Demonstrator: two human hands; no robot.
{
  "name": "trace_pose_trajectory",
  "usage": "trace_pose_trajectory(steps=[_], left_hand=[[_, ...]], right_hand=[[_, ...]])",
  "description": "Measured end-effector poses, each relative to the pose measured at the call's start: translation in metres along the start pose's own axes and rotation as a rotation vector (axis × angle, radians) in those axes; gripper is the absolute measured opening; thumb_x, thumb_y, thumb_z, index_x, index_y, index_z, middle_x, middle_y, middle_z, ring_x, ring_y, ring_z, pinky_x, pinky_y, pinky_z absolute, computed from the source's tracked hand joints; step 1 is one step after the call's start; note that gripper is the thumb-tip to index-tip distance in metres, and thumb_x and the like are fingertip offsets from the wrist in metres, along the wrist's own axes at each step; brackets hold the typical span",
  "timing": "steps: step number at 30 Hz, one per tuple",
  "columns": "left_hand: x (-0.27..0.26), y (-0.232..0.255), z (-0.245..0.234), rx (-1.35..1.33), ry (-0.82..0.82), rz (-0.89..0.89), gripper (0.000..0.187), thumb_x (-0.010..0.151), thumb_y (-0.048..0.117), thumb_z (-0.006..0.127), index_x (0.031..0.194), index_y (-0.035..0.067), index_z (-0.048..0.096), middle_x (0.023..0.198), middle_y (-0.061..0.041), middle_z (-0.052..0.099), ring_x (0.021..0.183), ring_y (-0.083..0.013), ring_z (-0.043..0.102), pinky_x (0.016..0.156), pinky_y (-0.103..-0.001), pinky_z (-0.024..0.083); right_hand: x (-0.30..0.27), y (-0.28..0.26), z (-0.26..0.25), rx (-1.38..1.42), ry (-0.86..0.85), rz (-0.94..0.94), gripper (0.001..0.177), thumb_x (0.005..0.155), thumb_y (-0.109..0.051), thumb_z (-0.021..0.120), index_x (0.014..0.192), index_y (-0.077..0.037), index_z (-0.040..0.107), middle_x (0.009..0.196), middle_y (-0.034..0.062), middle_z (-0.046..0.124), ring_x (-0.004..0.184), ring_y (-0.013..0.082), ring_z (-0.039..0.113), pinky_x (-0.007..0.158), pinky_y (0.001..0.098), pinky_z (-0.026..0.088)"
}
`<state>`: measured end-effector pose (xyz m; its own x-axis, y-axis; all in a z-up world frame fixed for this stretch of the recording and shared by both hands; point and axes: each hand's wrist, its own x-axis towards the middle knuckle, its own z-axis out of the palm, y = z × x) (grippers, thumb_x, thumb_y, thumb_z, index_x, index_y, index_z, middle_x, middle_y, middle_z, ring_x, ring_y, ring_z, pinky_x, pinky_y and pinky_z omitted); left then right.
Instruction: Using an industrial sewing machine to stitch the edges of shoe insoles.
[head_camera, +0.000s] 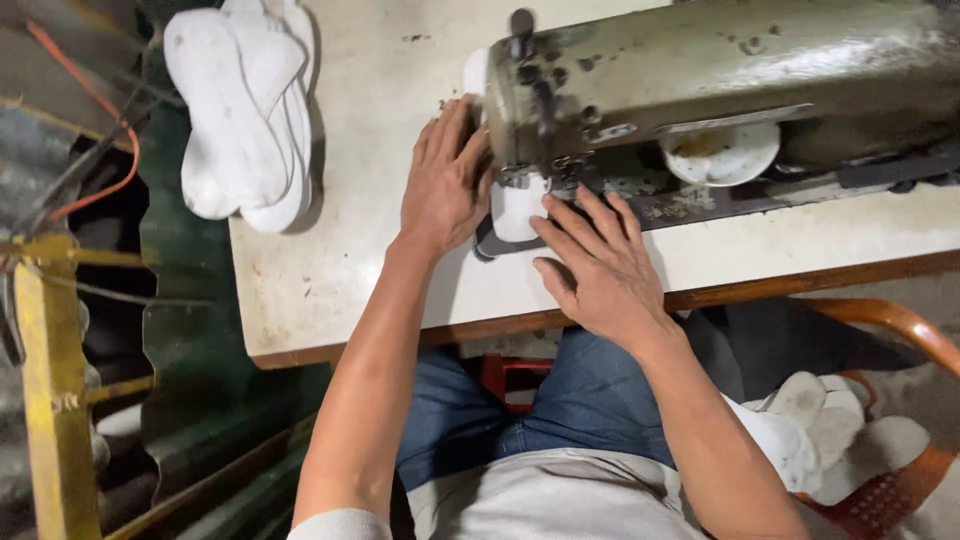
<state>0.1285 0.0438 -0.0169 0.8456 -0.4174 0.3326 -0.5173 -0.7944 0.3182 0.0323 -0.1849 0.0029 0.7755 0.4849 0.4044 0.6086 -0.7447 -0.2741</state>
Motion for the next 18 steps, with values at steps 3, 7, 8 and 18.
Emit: trace_pose_trajectory(steps=[3, 7, 8, 18], left_hand=[[-0.0028, -0.0038, 0.0045, 0.024, -0.014, -0.004, 0.043, 0.1, 0.014, 0.056, 0.143, 0.008, 0.051, 0.162, -0.022, 0.03, 0.152, -0.0403, 0.026, 0.125, -0.055, 0.025], [-0.0025, -0.0026, 0.0055, 0.039, -0.03, -0.036, 0.046, 0.106, 0.022, 0.054, 0.149, 0.009, 0.049, 0.163, -0.021, 0.028, 0.152, -0.0389, 0.025, 0.126, -0.052, 0.023], [-0.0024, -0.0034, 0.0063, 0.044, -0.043, -0.043, 0.048, 0.106, 0.024, 0.053, 0.151, 0.01, 0.047, 0.164, -0.02, 0.027, 0.153, -0.0375, 0.024, 0.126, -0.05, 0.022], [-0.003, -0.0062, 0.0107, 0.055, -0.073, -0.07, 0.049, 0.102, 0.023, 0.057, 0.149, 0.013, 0.049, 0.165, -0.019, 0.021, 0.154, -0.0363, 0.021, 0.127, -0.05, 0.018]], right_hand=[[-0.0018, -0.0011, 0.0026, -0.007, -0.008, 0.006, 0.043, 0.106, -0.032, 0.056, 0.143, -0.011, 0.061, 0.151, 0.0087, 0.057, 0.14, 0.0385, 0.05, 0.121, 0.0569, 0.03], [-0.0008, -0.004, 0.0017, -0.023, 0.02, -0.011, 0.041, 0.106, -0.031, 0.057, 0.141, -0.011, 0.064, 0.149, 0.0085, 0.059, 0.139, 0.0364, 0.051, 0.12, 0.0566, 0.031], [-0.0005, -0.0047, 0.0014, -0.021, 0.022, -0.01, 0.04, 0.106, -0.03, 0.057, 0.14, -0.01, 0.064, 0.149, 0.0084, 0.06, 0.139, 0.0354, 0.05, 0.12, 0.0562, 0.031], [-0.001, -0.0065, 0.0011, -0.025, 0.044, -0.024, 0.038, 0.106, -0.029, 0.058, 0.136, -0.008, 0.067, 0.146, 0.009, 0.062, 0.141, 0.0333, 0.049, 0.121, 0.0546, 0.03]])
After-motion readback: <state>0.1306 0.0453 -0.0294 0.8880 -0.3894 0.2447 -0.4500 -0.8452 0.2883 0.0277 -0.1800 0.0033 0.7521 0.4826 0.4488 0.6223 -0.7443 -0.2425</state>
